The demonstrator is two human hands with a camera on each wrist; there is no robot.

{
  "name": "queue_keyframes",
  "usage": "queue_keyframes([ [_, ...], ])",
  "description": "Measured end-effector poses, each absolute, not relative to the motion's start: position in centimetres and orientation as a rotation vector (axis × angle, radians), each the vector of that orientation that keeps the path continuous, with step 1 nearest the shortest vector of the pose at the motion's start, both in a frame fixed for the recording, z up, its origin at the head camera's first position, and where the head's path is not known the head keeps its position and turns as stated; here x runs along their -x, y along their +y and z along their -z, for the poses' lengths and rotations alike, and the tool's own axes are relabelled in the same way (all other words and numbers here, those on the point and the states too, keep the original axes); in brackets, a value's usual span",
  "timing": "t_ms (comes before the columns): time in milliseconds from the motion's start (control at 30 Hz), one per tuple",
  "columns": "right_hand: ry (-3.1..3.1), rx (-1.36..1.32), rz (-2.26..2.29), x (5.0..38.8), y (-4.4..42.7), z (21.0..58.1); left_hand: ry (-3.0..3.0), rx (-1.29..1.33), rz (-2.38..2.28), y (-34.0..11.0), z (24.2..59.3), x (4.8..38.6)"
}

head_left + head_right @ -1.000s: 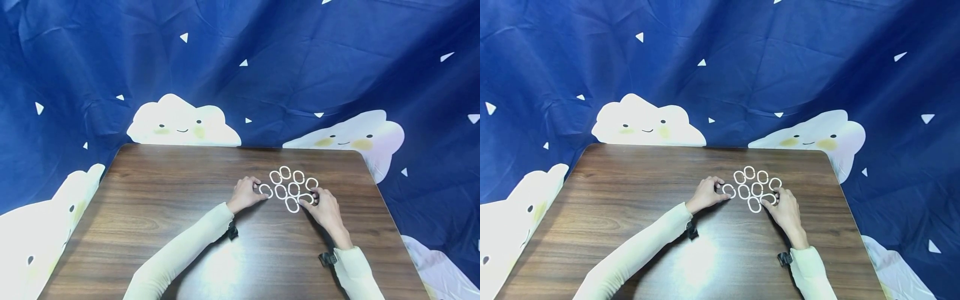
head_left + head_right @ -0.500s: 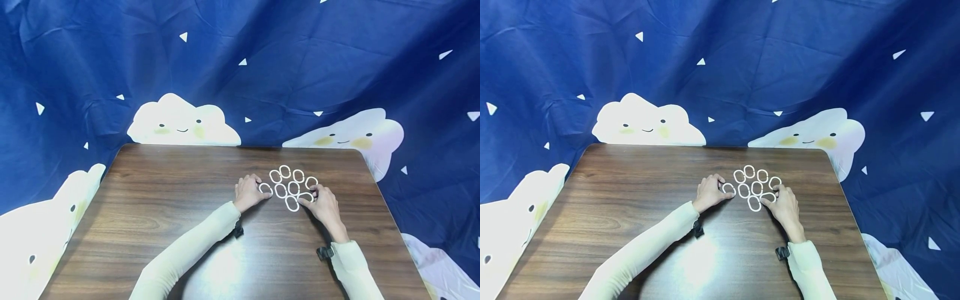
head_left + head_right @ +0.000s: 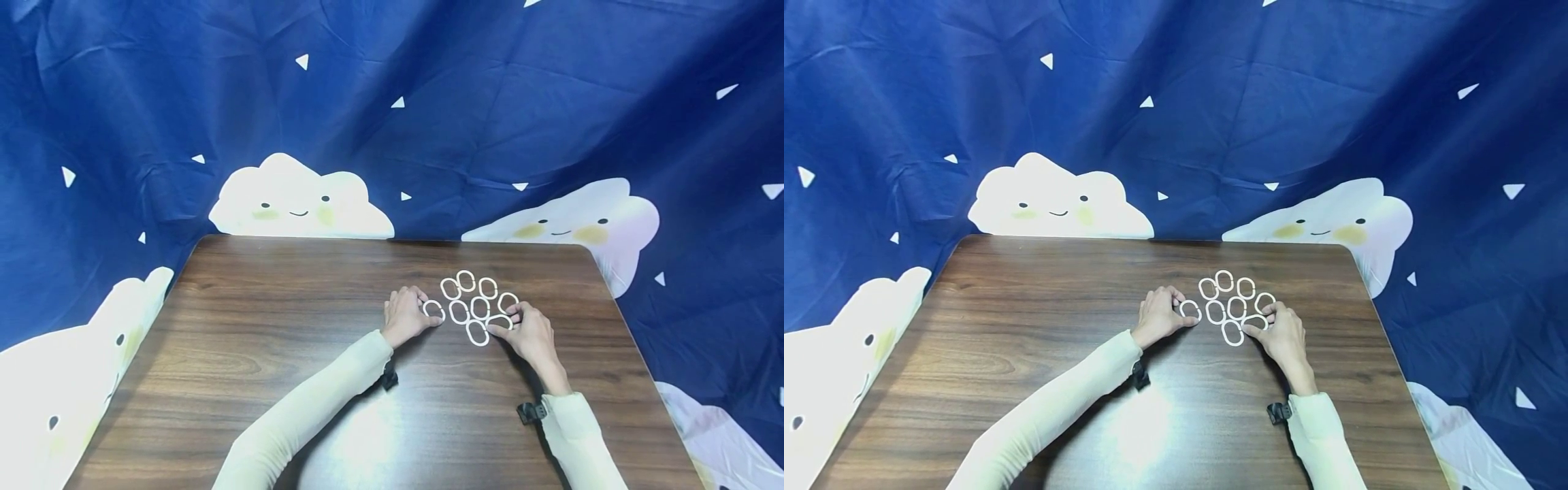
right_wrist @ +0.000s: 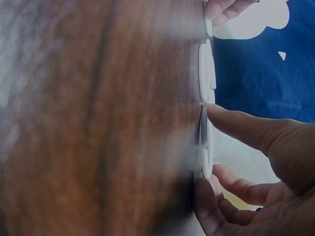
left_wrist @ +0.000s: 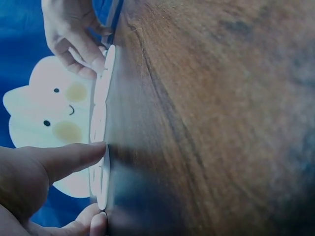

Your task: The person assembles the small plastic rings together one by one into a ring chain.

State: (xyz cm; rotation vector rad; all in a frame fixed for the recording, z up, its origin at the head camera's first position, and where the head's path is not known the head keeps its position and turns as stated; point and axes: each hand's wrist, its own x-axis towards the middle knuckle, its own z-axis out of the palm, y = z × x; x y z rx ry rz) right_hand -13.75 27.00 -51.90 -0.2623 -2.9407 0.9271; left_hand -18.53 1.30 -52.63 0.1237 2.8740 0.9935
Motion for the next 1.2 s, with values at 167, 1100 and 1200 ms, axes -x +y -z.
queue_keyframes([
  [167,-2.935,0.268,-0.929,13.8,27.0,52.0,2.865,-0.150,-1.051,1.3,52.7,18.5],
  [1100,-2.909,0.321,-1.264,13.3,28.4,51.1,2.540,-0.275,-1.515,-0.4,52.3,20.0],
  [1200,-2.910,0.289,-1.236,13.2,28.7,51.1,2.475,-0.257,-1.563,-0.7,52.1,19.9],
])
